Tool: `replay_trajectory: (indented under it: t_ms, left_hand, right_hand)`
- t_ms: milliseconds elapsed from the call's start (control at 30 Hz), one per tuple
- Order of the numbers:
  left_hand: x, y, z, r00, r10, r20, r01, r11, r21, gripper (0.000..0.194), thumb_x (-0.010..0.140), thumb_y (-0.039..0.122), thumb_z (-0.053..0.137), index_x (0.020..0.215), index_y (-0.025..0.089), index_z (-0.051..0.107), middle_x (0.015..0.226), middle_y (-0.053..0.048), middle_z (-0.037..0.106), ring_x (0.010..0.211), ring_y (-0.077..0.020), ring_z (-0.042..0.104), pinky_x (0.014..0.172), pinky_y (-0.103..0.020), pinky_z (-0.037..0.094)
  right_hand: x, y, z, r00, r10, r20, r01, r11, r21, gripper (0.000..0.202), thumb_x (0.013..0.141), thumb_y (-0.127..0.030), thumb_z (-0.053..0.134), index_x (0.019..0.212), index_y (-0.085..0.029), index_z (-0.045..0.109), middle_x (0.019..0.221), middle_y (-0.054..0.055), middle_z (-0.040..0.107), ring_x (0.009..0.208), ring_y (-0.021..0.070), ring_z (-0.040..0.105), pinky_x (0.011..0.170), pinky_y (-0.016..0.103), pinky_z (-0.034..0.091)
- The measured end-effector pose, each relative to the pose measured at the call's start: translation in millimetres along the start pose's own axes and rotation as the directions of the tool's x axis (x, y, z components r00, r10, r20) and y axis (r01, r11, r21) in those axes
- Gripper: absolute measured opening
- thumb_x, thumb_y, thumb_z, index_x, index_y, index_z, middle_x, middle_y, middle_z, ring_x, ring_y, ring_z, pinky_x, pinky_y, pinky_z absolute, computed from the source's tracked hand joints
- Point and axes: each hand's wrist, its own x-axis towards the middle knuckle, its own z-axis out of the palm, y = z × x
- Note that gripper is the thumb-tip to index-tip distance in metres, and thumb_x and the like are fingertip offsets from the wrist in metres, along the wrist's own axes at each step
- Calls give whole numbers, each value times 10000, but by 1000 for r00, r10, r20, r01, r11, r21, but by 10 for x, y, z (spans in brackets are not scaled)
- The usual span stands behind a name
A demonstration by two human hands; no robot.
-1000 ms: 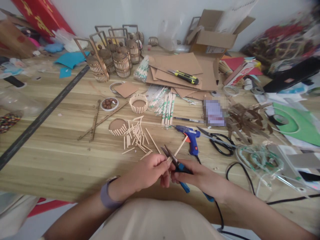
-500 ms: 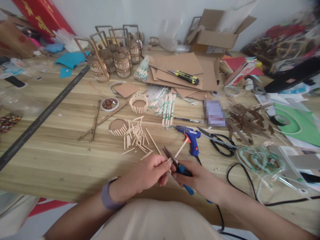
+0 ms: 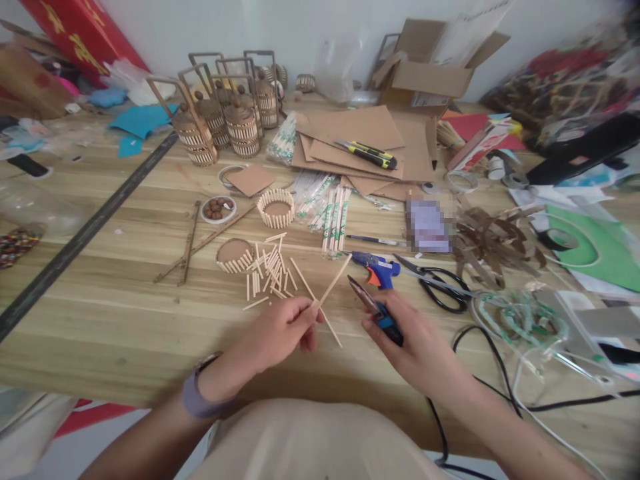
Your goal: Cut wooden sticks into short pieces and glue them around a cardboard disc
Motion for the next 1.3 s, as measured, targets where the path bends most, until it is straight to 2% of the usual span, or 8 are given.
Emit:
replay_trajectory:
  t_ms: [100,200,333,500,700,1000,1167,1300]
  left_hand:
    - [12,46,69,998,-10,59,6,997,71,324,980,396,358,816,194,550,663,11,633,620,-146,607,635,-248,452]
    - [6,76,133,999,12,40,-19,981,195,325,986,330,346,762,198,542,663,3,633,614,-151,612,643,-258,455]
    - [19,12,182,989,130,-75,-75,862,502,241,971,223,384,887,181,607,761,-51,688,711,-205,660,702,-308,464]
    - [48,-7,229,978,181,-101,-51,681,731,255,986,179,364,1030,171,615,897,-121,725,836,-281,704,712,-359,491]
    - [34,80,239,991,89,-103,38,549,835,295,1010,218,338,1098,142,610,821,-131,729,765,-291,721,646,-361,509]
    - [71,51,290,987,71,-142,87,503,860,293,987,169,338,1006,141,629,819,-134,726,762,-280,722,650,-351,516]
    - [41,48,151,988,117,-99,-2,656,754,281,986,183,344,926,152,617,842,-120,719,781,-249,705,696,-332,496]
    - [-5,8,-65,963,86,255,-124,983,136,320,1001,388,377,804,197,542,650,-4,662,570,-148,639,592,-252,469]
  right_hand:
    - [79,-17,82,951,-270,-151,248,958,-147,117,949,-244,497,1054,-209,535,1286,166,583,1220,271,556,945,408,486]
    - [160,-23,196,935,-335,-116,298,920,-256,119,954,-253,510,1060,-204,527,1251,167,610,1134,285,609,890,411,517]
    - [200,-6,319,949,-301,-89,241,880,-409,86,937,-269,528,957,-187,546,863,97,655,773,270,647,659,371,519]
    - [203,-1,404,960,-252,-122,155,840,-521,75,908,-255,552,903,-181,544,818,81,634,704,255,637,616,339,481]
    - [239,-47,458,985,-139,-101,54,807,-589,91,896,-263,573,875,-182,540,808,72,637,701,254,648,616,330,448]
    - [315,-210,471,999,24,-32,-39,753,-657,40,866,-187,611,875,-169,576,860,94,675,755,268,669,649,333,431]
    - [360,-139,370,1000,7,-1,-6,847,-532,37,875,-198,586,856,-172,570,871,104,673,776,256,654,668,331,447]
    - [351,-48,87,993,-3,116,16,994,-106,138,908,-291,533,791,-217,535,716,3,637,635,164,587,585,265,442]
